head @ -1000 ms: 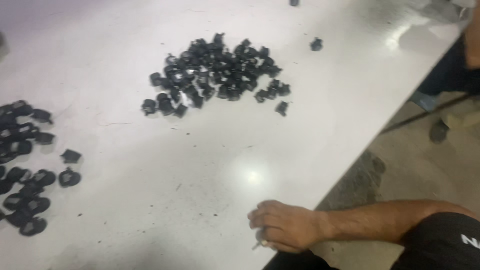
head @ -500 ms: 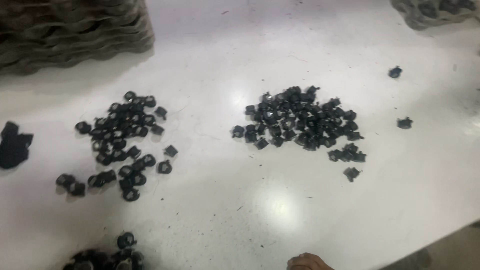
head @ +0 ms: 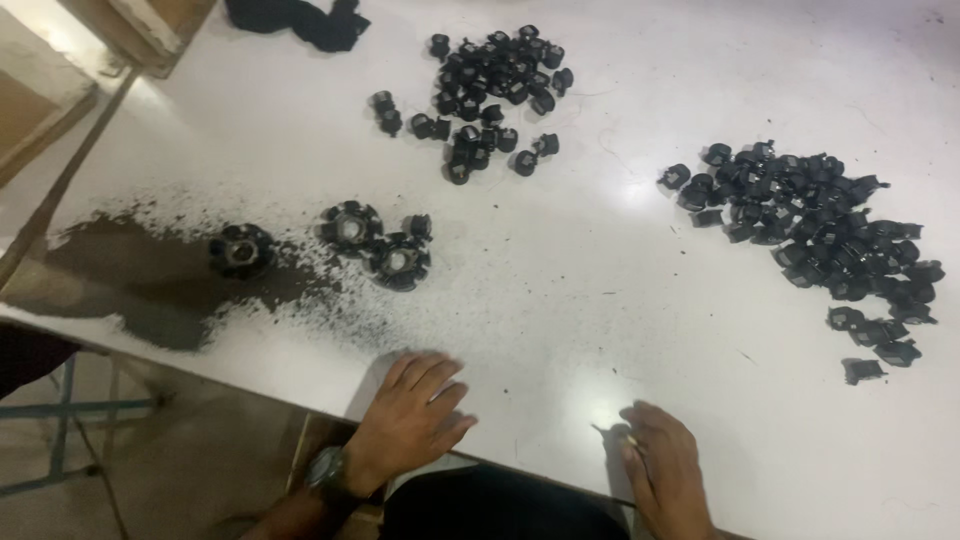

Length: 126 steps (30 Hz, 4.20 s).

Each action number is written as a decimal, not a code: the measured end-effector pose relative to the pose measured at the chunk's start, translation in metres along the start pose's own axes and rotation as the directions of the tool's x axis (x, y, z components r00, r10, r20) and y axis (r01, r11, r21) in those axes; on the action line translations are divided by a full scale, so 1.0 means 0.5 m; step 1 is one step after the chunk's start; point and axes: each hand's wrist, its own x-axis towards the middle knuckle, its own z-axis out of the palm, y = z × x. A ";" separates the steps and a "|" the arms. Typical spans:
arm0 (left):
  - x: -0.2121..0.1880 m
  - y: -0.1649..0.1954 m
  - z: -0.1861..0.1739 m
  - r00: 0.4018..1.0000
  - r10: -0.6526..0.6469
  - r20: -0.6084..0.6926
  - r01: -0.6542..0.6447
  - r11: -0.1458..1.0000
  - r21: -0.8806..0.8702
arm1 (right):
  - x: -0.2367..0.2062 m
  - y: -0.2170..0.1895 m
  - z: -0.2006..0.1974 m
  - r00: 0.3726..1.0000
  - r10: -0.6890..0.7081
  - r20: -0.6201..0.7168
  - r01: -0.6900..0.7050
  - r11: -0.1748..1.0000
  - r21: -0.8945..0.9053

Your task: The person sits at a white table and assembles small black plastic parts onto toothed plastic hubs, pressing each piece into place by hand and setting finished hubs aside while picking new parts from a pile on the table.

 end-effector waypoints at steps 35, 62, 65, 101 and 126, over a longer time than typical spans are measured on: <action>0.196 -0.046 -0.049 0.676 -0.723 0.143 0.686 0.689 0.234 | 0.020 -0.088 0.065 0.995 0.094 -0.023 -0.072 0.883 0.464; 0.147 0.144 0.020 0.988 0.061 0.143 -0.087 0.980 0.180 | -0.016 -0.112 0.082 0.924 0.251 -0.287 0.094 0.580 0.809; 0.119 0.191 0.112 0.968 0.000 0.250 -0.074 0.955 0.287 | -0.030 -0.093 0.082 0.848 0.316 -0.425 0.150 0.626 0.765; 0.068 0.278 0.023 0.773 -0.429 0.468 0.427 0.897 0.117 | -0.137 0.029 0.109 0.889 0.356 -0.288 0.018 0.601 0.799; 0.121 0.274 0.134 0.983 -0.109 0.148 0.139 0.966 -0.217 | -0.105 -0.004 0.054 0.948 0.125 -0.293 -0.050 0.967 0.250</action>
